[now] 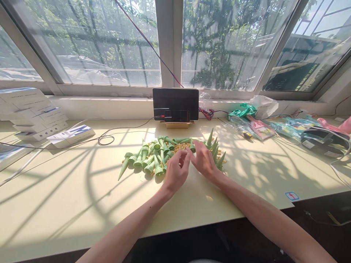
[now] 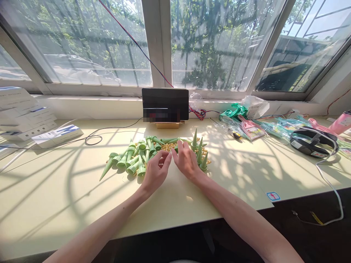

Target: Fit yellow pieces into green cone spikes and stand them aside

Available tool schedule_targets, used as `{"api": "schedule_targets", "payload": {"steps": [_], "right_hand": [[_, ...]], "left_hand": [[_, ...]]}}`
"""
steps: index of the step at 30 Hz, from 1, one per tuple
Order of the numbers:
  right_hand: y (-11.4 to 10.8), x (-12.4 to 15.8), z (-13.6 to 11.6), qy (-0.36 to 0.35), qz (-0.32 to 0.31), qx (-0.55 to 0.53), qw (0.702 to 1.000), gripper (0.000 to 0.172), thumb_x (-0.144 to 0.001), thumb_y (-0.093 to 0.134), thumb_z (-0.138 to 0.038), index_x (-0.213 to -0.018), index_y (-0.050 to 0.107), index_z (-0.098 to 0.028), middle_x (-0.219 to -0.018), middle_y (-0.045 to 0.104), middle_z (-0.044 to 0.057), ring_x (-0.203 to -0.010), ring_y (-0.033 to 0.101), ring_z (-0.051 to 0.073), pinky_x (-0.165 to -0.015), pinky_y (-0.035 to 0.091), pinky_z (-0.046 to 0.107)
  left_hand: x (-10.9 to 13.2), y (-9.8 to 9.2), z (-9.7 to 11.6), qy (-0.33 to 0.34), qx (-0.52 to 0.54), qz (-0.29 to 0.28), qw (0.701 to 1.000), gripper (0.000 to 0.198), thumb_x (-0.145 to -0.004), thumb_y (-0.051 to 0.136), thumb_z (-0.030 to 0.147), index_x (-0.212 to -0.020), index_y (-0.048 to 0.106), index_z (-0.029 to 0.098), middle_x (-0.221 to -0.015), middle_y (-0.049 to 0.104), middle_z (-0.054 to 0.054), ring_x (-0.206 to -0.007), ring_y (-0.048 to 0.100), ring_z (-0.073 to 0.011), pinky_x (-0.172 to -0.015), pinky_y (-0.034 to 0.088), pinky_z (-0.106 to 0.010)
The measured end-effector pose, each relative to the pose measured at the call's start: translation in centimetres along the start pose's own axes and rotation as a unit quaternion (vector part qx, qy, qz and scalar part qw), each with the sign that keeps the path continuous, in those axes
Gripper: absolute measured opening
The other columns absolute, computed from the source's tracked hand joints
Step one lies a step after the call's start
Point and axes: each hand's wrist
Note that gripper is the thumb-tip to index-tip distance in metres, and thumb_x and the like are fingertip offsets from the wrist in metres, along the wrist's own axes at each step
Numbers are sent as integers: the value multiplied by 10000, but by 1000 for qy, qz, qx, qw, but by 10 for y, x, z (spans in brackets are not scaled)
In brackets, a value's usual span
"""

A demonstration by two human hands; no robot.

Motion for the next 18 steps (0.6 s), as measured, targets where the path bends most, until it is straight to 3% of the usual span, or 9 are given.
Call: {"api": "schedule_targets", "payload": {"steps": [4,9,18], "right_hand": [[6,1,3,-63,40,-62,995,272,-1056,515,-321,-1250,601,-150,-1121,682,132,-808,670,209,-682,504,290],[13,5,3,-130,55,-136,981,301,-1056,480,-319,-1280,589,-150,-1102,692,115,-732,643,171,-691,519,290],[17,6,6,-150,47,-175,972,306,-1027,532,-317,-1300,586,-191,-1108,703,99,-668,616,144,-686,538,285]], "left_hand": [[-2,-1,4,-35,16,46,998,191,-1003,540,404,-997,566,215,-930,659,-23,-567,566,-98,-538,417,-240],[-3,-3,5,-50,23,61,997,200,-998,552,395,-1086,520,218,-917,633,-14,-514,537,-88,-520,426,-241],[-5,-3,2,-84,56,55,993,293,-987,579,446,-1131,479,212,-952,617,-33,-621,653,-129,-526,456,-234]]}}
Point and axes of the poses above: each hand's wrist, its own x-axis away from the middle knuckle, its own y-axis out of the palm, z = x × y
